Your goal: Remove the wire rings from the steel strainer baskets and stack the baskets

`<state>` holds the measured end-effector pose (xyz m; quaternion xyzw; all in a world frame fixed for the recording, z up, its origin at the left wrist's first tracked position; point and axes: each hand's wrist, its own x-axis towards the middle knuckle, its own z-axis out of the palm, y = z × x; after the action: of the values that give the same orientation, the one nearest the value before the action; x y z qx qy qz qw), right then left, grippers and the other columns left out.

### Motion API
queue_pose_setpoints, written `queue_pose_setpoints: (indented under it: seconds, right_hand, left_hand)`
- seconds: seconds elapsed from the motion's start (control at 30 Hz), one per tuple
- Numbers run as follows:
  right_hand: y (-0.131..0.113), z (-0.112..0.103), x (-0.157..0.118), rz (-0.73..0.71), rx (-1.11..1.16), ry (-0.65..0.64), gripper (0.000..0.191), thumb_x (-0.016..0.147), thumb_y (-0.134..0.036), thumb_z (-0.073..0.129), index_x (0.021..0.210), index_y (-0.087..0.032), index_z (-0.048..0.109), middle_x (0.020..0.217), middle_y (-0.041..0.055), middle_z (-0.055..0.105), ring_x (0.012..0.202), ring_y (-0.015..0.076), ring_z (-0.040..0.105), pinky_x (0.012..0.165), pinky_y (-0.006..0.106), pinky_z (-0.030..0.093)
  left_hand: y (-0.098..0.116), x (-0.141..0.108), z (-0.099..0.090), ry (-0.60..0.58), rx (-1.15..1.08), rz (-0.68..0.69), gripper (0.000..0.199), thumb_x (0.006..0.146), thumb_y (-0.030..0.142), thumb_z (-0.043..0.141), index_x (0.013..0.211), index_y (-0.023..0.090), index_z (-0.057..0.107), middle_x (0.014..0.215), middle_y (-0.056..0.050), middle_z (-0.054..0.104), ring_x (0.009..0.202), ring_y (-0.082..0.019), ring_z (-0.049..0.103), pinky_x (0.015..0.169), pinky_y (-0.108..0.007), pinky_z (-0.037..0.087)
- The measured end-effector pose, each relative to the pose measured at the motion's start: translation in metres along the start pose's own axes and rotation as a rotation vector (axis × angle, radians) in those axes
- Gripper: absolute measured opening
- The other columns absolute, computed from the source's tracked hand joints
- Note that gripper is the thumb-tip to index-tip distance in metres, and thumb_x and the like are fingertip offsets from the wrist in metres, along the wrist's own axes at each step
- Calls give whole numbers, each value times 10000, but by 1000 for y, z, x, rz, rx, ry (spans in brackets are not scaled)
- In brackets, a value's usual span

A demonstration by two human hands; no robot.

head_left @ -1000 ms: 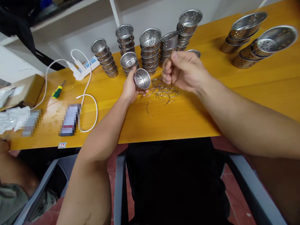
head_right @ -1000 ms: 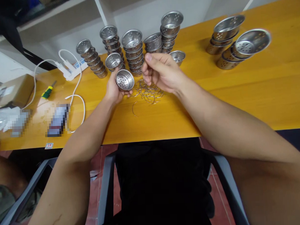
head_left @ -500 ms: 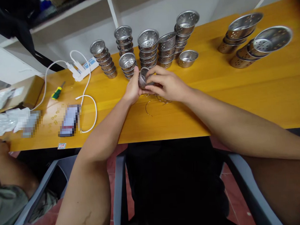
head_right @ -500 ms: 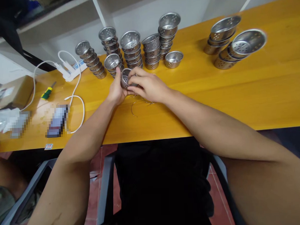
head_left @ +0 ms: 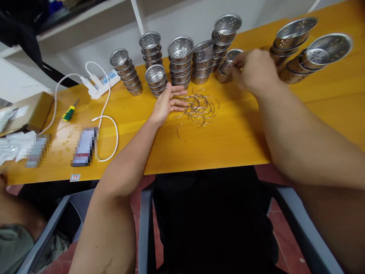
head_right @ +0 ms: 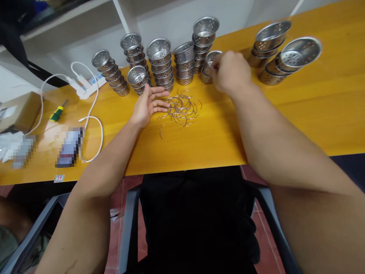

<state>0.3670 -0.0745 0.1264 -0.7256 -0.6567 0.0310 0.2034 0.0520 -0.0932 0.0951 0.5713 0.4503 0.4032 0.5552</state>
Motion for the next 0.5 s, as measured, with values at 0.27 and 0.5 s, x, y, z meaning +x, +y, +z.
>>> queue_pose_setpoints:
  seconds: [0.27,0.5]
  right_hand:
    - [-10,-13,-7,36,24,-80,460,1305,-217,829,1747,-97,868,1761,326,782,1647,394,781,1380,444,552]
    - [29,-22,19,294,103,338,771,1126,175,773,1868,81,590,1955,399,507,1838,290,656,1549,307,397]
  left_hand:
    - [0,0,1,2,-14,-3,755,1309,856,445,1452,238,854,1600,-159,895,1058,-194,934,913,-280,784]
    - [3,-2,2,13,-2,-21,709,1325,810,462,1459,240,862,1604,-157,890,1052,-182,942,903,-271,781]
